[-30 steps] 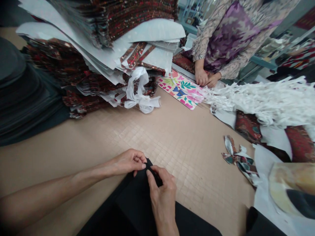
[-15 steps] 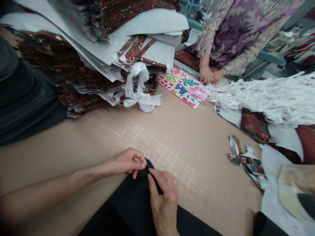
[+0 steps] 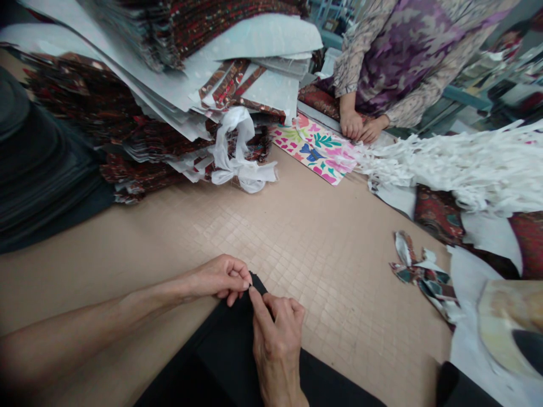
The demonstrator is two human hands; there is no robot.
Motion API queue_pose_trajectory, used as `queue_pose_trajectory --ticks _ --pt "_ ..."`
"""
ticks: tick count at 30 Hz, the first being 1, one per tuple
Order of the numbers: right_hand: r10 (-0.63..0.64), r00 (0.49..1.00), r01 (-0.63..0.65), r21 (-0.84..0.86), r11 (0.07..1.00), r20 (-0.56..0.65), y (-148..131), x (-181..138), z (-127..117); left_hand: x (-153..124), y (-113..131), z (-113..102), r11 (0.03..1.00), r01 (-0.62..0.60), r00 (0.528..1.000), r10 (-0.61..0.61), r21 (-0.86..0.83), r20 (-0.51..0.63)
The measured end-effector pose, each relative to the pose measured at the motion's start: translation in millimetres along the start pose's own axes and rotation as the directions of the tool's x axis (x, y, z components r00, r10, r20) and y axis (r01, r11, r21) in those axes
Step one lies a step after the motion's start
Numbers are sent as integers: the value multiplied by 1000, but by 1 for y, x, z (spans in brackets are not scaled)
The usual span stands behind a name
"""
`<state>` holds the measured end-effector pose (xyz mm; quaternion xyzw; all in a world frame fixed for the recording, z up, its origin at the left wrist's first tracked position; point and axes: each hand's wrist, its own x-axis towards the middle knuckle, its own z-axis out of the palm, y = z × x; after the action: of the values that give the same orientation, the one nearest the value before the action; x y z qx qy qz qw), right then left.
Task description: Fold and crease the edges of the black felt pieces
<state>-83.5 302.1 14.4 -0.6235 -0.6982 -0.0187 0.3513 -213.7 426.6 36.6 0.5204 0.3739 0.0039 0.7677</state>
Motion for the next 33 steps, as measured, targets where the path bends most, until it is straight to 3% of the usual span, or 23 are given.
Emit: queue_pose_trajectory --ticks 6,10,13,19,24,28,30,33 --pt "-67 996 73 -91 993 64 3 -2 -2 2 0 2 991 -47 998 51 128 -27" --pt "38 998 -38 -18 999 45 2 -10 -21 6 -6 4 958 -97 989 123 271 -79" --pt "93 995 -93 2 996 21 5 -23 -38 4 -9 5 888 -163 961 241 430 -134" --pt "38 999 -36 -43 998 33 18 -46 -52 -4 -5 11 673 -213 890 433 708 -143" --pt "34 996 -27 -81 996 86 22 -57 -53 -3 -4 14 394 -294 794 608 871 -7" --pt "5 995 5 -94 996 103 24 -61 -54 0 -3 15 186 -455 717 656 871 234" --pt "-16 993 29 -107 994 115 26 -62 -55 -2 -1 14 63 -481 709 615 875 345" --pt "-41 989 61 -137 989 144 29 -63 -54 -9 4 15 -102 -464 740 502 880 448"
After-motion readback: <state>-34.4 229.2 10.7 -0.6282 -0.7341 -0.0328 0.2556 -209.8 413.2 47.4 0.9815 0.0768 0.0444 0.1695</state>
